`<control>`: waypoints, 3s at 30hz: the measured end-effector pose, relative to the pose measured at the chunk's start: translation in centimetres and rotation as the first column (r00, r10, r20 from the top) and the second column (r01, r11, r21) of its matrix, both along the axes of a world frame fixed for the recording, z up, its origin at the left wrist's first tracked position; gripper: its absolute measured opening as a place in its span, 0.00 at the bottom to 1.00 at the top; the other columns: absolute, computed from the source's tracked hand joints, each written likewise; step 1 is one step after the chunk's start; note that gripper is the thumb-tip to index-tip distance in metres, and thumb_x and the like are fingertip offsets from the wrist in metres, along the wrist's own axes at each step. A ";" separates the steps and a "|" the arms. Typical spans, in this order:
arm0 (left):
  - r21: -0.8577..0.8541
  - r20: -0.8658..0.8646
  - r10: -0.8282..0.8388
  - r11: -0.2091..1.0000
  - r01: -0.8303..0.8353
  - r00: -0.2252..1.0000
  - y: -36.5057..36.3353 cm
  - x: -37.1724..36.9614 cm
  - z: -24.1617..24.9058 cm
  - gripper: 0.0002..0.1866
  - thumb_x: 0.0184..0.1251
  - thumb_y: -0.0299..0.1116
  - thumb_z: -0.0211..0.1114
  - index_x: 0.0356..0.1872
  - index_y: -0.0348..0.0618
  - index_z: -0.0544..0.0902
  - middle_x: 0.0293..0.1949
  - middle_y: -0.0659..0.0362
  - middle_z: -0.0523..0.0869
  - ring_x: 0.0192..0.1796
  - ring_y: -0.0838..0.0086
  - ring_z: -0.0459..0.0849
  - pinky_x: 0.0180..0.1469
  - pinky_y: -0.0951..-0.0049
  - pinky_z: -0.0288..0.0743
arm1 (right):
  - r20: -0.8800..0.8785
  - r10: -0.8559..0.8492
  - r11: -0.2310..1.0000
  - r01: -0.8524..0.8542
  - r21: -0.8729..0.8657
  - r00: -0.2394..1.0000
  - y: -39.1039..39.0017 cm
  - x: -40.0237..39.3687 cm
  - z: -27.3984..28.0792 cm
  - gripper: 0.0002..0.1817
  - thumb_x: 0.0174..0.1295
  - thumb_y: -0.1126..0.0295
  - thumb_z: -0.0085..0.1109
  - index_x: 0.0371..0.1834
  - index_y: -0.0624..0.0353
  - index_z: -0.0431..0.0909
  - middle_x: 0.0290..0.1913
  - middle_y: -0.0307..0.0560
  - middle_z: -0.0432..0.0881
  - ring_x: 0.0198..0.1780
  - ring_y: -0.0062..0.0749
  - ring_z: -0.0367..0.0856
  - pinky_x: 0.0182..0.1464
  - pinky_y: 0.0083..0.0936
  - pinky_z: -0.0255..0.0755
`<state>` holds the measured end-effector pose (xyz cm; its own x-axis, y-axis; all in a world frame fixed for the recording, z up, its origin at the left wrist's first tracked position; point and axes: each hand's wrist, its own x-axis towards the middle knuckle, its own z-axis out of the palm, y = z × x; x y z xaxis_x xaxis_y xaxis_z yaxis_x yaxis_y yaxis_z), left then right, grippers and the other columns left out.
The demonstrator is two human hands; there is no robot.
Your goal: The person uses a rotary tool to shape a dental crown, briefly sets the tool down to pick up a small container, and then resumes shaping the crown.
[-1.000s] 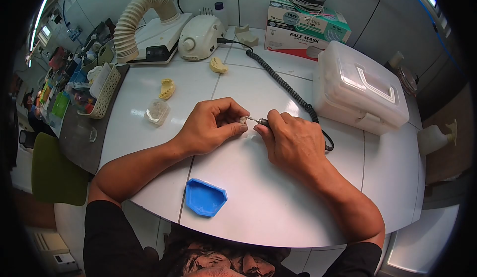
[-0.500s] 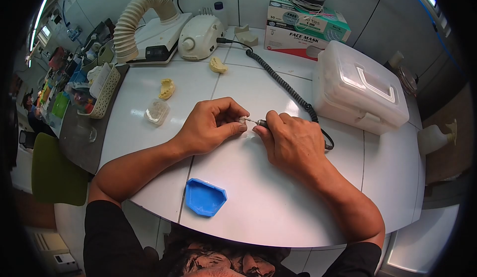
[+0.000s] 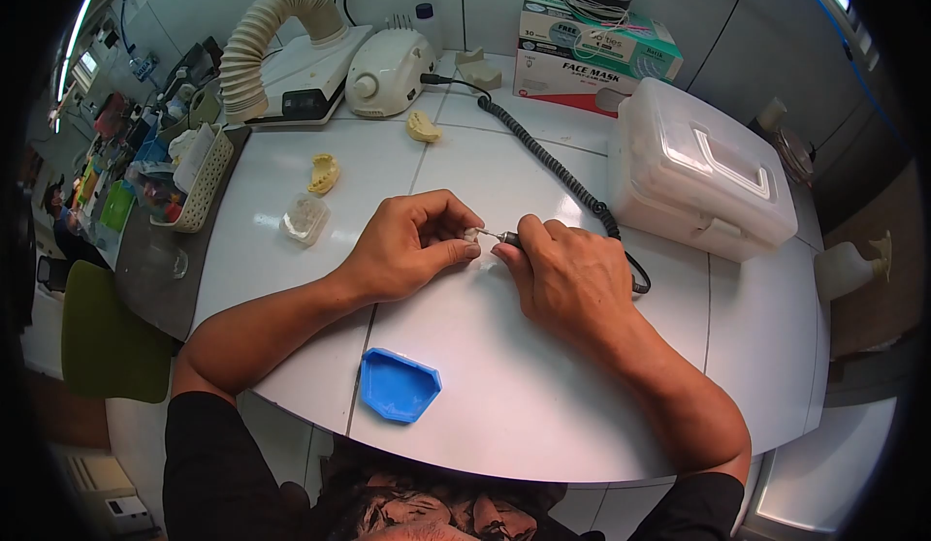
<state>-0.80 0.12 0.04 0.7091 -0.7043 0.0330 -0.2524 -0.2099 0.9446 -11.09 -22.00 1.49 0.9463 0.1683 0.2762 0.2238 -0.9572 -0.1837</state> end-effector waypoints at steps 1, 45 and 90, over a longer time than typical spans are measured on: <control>0.006 0.011 0.003 1.000 -0.003 1.000 0.0 0.0 0.0 0.12 0.76 0.27 0.78 0.55 0.33 0.88 0.41 0.60 0.91 0.42 0.82 0.89 0.47 0.79 0.84 | -0.006 -0.013 1.000 0.013 0.000 1.000 0.0 0.0 0.0 0.20 0.82 0.52 0.62 0.38 0.58 0.81 0.30 0.52 0.87 0.29 0.53 0.88 0.31 0.48 0.79; -0.013 0.008 -0.017 1.000 0.017 1.000 0.1 0.0 0.0 0.11 0.78 0.26 0.76 0.55 0.34 0.88 0.41 0.59 0.93 0.43 0.81 0.91 0.48 0.78 0.85 | 0.028 0.031 1.000 -0.031 0.004 0.999 -0.1 0.0 0.0 0.20 0.81 0.54 0.62 0.36 0.59 0.78 0.28 0.51 0.86 0.26 0.53 0.86 0.29 0.46 0.78; -0.003 -0.028 -0.016 1.000 0.016 0.999 0.1 0.1 0.0 0.11 0.78 0.27 0.76 0.55 0.34 0.88 0.44 0.58 0.94 0.47 0.80 0.92 0.53 0.78 0.86 | 0.022 0.037 0.999 -0.037 0.001 0.999 -0.2 0.0 0.0 0.20 0.81 0.54 0.63 0.36 0.59 0.78 0.28 0.51 0.86 0.26 0.53 0.86 0.29 0.47 0.78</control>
<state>-0.70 0.17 0.06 0.6984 -0.7156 0.0151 -0.2287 -0.2032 0.9521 -11.05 -22.20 1.51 0.9330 0.2026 0.2974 0.2630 -0.9480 -0.1792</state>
